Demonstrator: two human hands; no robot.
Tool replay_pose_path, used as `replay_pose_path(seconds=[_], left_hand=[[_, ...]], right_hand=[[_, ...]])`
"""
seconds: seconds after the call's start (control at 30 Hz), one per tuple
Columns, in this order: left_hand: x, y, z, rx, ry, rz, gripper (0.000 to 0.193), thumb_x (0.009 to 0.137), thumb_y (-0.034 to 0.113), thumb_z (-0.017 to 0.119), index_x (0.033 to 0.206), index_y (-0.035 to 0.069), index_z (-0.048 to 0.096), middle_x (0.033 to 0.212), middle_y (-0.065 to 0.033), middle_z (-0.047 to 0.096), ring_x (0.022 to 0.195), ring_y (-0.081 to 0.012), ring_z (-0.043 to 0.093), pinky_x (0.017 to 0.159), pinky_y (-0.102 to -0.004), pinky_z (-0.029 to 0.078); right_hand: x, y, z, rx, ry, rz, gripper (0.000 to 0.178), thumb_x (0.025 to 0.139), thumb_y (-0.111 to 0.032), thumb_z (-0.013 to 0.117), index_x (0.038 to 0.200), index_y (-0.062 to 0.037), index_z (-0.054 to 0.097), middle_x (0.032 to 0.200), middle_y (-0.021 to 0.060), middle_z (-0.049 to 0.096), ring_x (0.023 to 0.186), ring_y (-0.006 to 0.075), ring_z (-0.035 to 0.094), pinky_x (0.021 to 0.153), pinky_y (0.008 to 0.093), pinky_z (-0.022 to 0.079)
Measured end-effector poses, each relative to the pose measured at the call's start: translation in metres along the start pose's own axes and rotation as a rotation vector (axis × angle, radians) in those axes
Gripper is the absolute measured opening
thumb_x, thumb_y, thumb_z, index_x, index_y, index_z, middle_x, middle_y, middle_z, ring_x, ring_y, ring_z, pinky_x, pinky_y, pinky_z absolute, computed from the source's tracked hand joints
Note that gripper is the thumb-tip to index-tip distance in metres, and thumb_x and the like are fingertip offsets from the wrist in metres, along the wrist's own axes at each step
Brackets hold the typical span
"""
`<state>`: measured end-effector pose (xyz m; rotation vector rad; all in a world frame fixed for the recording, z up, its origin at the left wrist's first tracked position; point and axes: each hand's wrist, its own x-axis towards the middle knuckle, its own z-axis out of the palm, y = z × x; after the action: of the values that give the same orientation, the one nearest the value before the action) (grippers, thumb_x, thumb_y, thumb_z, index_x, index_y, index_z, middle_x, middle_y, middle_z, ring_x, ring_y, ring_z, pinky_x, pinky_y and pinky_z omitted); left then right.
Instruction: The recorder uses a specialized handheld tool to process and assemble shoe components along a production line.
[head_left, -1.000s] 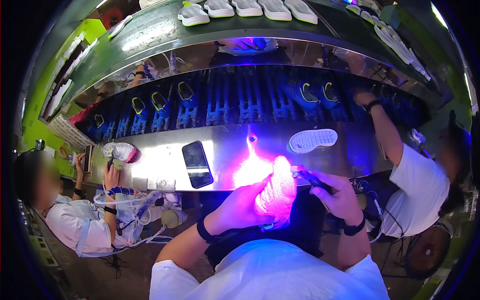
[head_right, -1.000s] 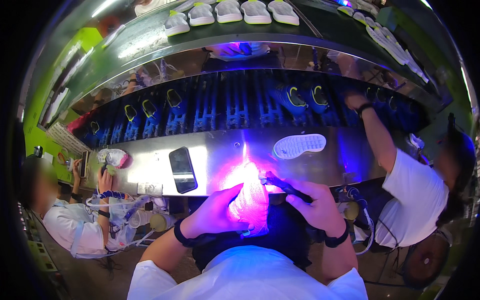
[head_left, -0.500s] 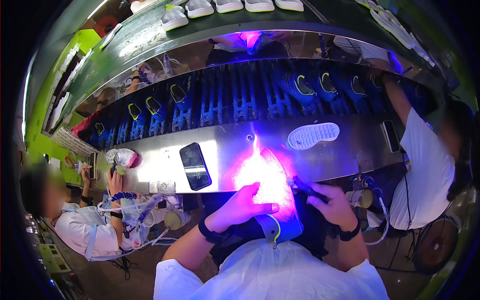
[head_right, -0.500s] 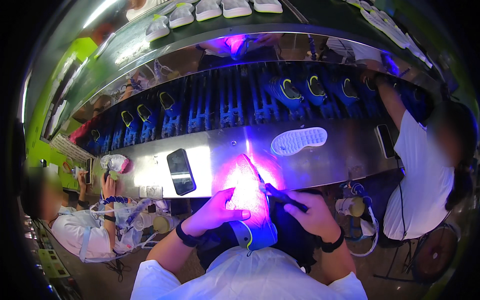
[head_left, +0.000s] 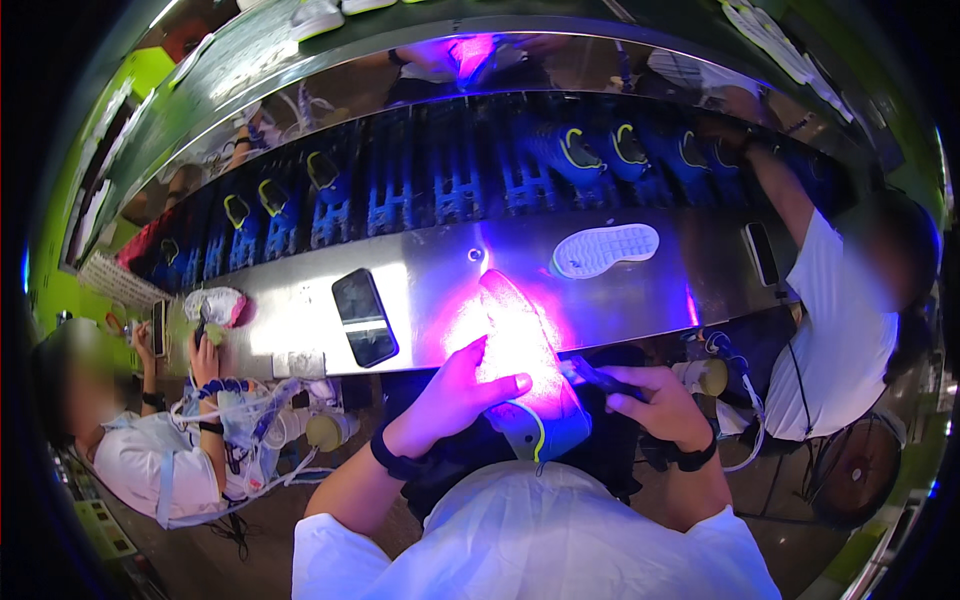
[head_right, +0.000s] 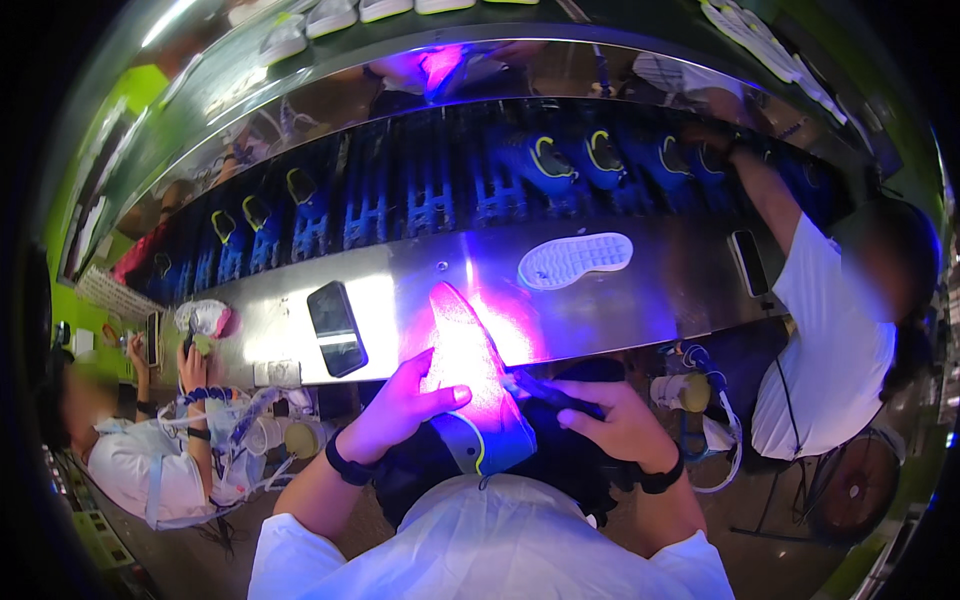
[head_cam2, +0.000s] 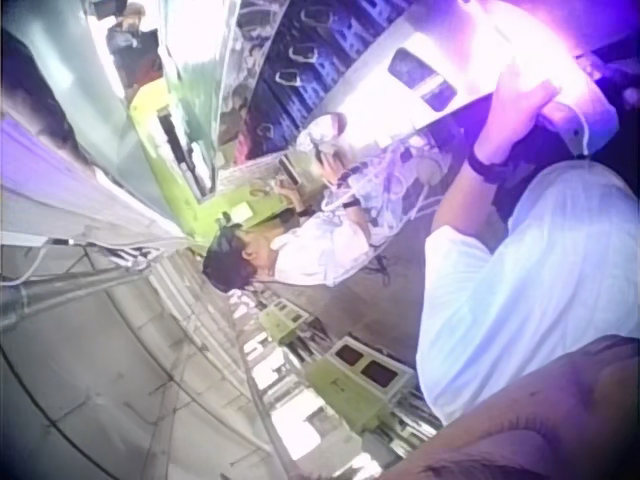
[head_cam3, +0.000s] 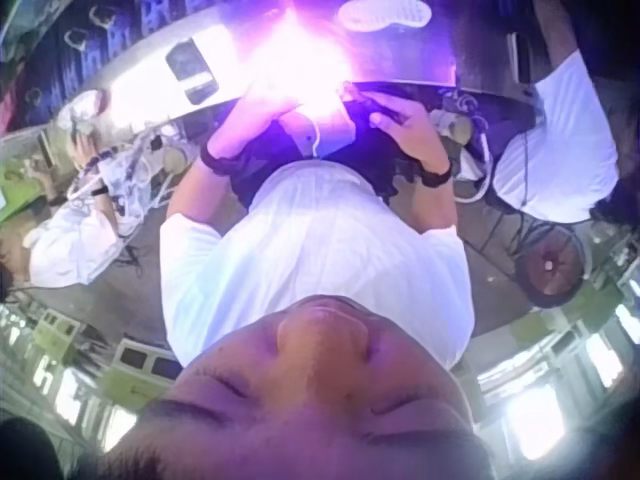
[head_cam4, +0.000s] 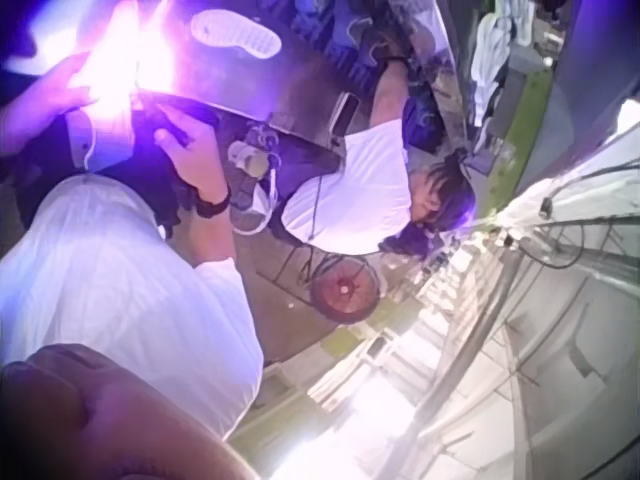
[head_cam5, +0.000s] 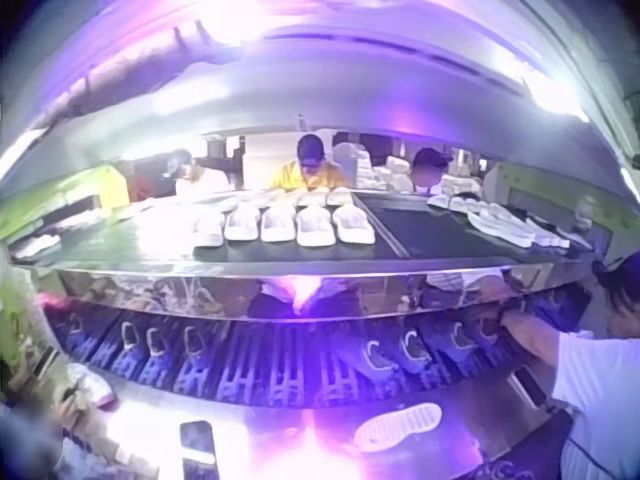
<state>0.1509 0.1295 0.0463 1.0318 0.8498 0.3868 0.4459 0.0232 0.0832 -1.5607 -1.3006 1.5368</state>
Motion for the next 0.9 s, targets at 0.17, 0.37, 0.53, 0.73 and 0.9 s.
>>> replay_pose_path(seconds=[0.17, 0.37, 0.53, 0.73, 0.9], left_hand=[[-0.005, 0.010, -0.002, -0.128, -0.044, 0.124, 0.066, 0.091, 0.020, 0.079, 0.143, -0.004, 0.048, 0.133, -0.0103, 0.062, 0.124, -0.0182, 0.059, 0.106, -0.0361, 0.048], [-0.016, 0.017, 0.006, -0.109, -0.042, 0.081, 0.064, 0.092, 0.020, 0.078, 0.144, -0.004, 0.048, 0.132, -0.0102, 0.063, 0.123, -0.0184, 0.060, 0.105, -0.0363, 0.049], [-0.014, 0.017, 0.005, -0.221, -0.009, 0.084, 0.065, 0.092, 0.021, 0.079, 0.142, -0.006, 0.048, 0.131, -0.0107, 0.063, 0.120, -0.0185, 0.060, 0.103, -0.0356, 0.050], [-0.002, 0.018, 0.012, -0.117, 0.001, 0.062, 0.068, 0.091, 0.023, 0.079, 0.141, -0.011, 0.046, 0.131, -0.0138, 0.062, 0.121, -0.0203, 0.060, 0.103, -0.0351, 0.049], [0.007, 0.009, 0.011, -0.118, 0.022, 0.012, 0.067, 0.093, 0.021, 0.075, 0.145, -0.009, 0.044, 0.134, -0.0128, 0.061, 0.122, -0.0204, 0.061, 0.104, -0.0351, 0.049]], right_hand=[[-0.023, -0.008, -0.007, -0.017, -0.103, 0.071, 0.042, 0.096, -0.011, 0.071, 0.137, -0.0033, 0.065, 0.106, 0.0046, 0.074, 0.088, 0.0096, 0.064, 0.083, 0.0288, 0.053], [-0.004, -0.015, 0.012, 0.013, -0.014, 0.018, 0.043, 0.097, -0.010, 0.069, 0.138, -0.0024, 0.063, 0.106, 0.0054, 0.074, 0.087, 0.0100, 0.066, 0.082, 0.0299, 0.054], [-0.012, -0.009, -0.003, 0.014, -0.083, -0.061, 0.043, 0.097, -0.011, 0.070, 0.138, -0.0017, 0.063, 0.103, 0.0043, 0.072, 0.086, 0.0103, 0.066, 0.081, 0.0290, 0.054], [-0.005, -0.011, -0.009, 0.063, -0.063, 0.000, 0.043, 0.096, -0.010, 0.071, 0.137, -0.0018, 0.064, 0.106, 0.0037, 0.072, 0.089, 0.0095, 0.064, 0.082, 0.0281, 0.053], [-0.009, 0.000, -0.026, 0.100, -0.080, -0.003, 0.043, 0.095, -0.011, 0.073, 0.136, -0.0025, 0.065, 0.108, 0.0045, 0.074, 0.090, 0.0109, 0.065, 0.084, 0.0286, 0.053]])
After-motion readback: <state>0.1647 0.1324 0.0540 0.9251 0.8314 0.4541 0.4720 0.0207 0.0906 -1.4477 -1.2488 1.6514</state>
